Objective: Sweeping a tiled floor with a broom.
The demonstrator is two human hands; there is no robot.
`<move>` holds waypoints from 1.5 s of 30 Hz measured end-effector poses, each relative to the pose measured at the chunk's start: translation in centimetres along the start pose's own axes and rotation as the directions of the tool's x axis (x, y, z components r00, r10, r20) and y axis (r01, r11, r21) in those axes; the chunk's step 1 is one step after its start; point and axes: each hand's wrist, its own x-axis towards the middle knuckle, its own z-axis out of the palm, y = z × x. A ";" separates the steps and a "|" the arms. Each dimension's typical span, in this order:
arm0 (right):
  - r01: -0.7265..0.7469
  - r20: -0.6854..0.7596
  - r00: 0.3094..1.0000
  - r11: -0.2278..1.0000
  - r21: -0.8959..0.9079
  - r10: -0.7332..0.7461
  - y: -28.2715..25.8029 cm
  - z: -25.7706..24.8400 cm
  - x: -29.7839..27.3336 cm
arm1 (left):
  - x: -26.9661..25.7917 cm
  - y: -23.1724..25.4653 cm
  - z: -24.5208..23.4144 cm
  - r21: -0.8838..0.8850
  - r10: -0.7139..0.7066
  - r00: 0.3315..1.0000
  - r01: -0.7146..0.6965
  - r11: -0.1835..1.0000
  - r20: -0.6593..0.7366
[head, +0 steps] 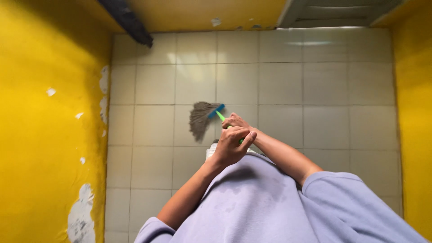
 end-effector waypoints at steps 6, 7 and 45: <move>-0.193 -0.202 0.969 0.950 -0.247 0.144 2.4 -4.5 -13.4 | 1.4 3.1 7.9 -0.174 0.158 0.960 -0.119 0.978 0.230; -0.204 -0.211 0.965 0.947 -0.249 0.153 2.5 -4.9 -15.7 | 1.3 2.7 10.0 -0.179 0.165 0.957 -0.123 0.976 0.240; -0.225 -0.429 0.856 0.955 0.191 0.288 -16.7 23.9 -14.3 | -28.3 4.1 4.7 0.023 -0.259 0.963 0.261 0.965 -0.072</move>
